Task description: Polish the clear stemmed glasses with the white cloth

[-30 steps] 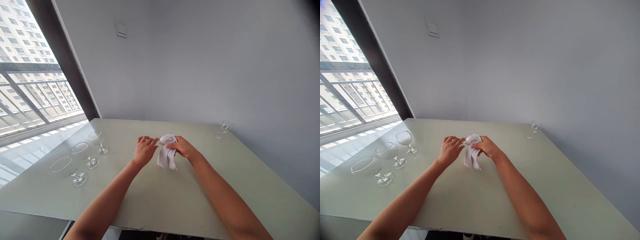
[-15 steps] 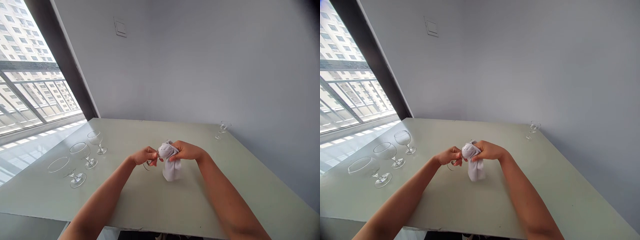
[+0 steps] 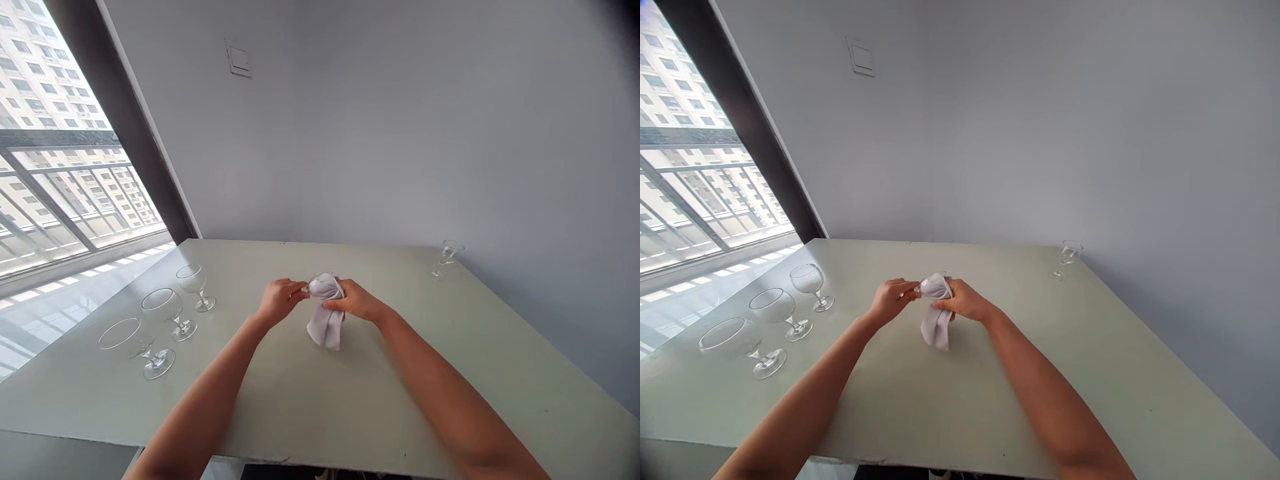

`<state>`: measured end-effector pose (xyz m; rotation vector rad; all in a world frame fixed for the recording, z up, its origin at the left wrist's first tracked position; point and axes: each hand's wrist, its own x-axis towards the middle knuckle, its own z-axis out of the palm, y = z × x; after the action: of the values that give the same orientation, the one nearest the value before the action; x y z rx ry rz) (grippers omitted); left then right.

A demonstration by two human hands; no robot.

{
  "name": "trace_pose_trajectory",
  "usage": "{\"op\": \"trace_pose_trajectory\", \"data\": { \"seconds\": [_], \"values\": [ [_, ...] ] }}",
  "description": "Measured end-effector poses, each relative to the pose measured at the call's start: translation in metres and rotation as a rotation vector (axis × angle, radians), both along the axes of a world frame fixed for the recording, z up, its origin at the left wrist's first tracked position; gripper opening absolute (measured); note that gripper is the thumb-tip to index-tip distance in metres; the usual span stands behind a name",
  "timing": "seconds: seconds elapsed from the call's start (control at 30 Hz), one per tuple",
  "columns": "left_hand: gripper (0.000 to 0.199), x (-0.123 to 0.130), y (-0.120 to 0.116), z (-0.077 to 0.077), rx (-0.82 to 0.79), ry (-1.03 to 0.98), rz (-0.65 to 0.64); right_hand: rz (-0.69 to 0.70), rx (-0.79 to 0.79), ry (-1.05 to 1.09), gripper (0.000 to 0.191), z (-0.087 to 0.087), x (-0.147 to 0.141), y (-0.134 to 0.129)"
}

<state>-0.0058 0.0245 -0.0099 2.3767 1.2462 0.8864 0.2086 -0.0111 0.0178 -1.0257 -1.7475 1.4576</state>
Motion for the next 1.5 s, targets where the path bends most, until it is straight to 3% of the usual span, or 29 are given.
{"op": "trace_pose_trajectory", "data": {
  "seconds": [0.17, 0.23, 0.3, 0.4, 0.6, 0.9, 1.07, 1.13, 1.2, 1.33, 1.4, 1.5],
  "values": [
    [0.042, -0.004, 0.002, 0.0, -0.745, -0.258, -0.452, 0.166, 0.13, -0.345, 0.011, 0.015, 0.018, -0.005],
    [0.045, -0.005, 0.004, -0.004, -0.962, -0.356, -0.548, 0.167, 0.214, -0.42, 0.009, 0.019, 0.02, -0.006],
    [0.046, -0.004, 0.005, -0.009, -1.102, -0.443, -0.587, 0.12, 0.29, -0.478, 0.01, 0.022, 0.021, -0.007],
    [0.042, 0.0, 0.004, -0.012, -1.173, -0.526, -0.631, 0.047, 0.377, -0.536, 0.012, 0.027, 0.026, -0.008],
    [0.033, 0.01, -0.001, -0.013, -1.152, -0.678, -0.57, -0.16, 0.497, -0.588, 0.021, 0.028, 0.038, -0.004],
    [0.027, 0.014, 0.001, -0.019, -1.085, -1.03, -0.35, -0.453, 0.698, -0.792, 0.031, 0.018, 0.048, 0.009],
    [0.031, 0.024, -0.005, -0.02, -1.06, -1.085, -0.251, -0.766, 0.955, -0.814, 0.03, 0.012, 0.032, 0.01],
    [0.033, 0.03, -0.009, -0.02, -1.056, -1.036, -0.245, -0.827, 1.092, -0.763, 0.032, 0.007, 0.021, 0.008],
    [0.032, 0.036, -0.015, -0.02, -0.999, -0.9, -0.224, -0.702, 1.238, -0.742, 0.033, 0.0, 0.008, 0.006],
    [0.025, 0.043, -0.023, -0.019, -0.773, -0.518, -0.077, -0.243, 1.389, -0.768, 0.034, -0.014, -0.013, 0.001],
    [0.025, 0.043, -0.024, -0.018, -0.649, -0.344, 0.021, -0.193, 1.373, -0.77, 0.028, -0.017, -0.018, -0.001],
    [0.028, 0.041, -0.024, -0.017, -0.49, -0.21, 0.111, -0.286, 1.281, -0.741, 0.024, -0.014, -0.02, -0.003]
  ]
}}
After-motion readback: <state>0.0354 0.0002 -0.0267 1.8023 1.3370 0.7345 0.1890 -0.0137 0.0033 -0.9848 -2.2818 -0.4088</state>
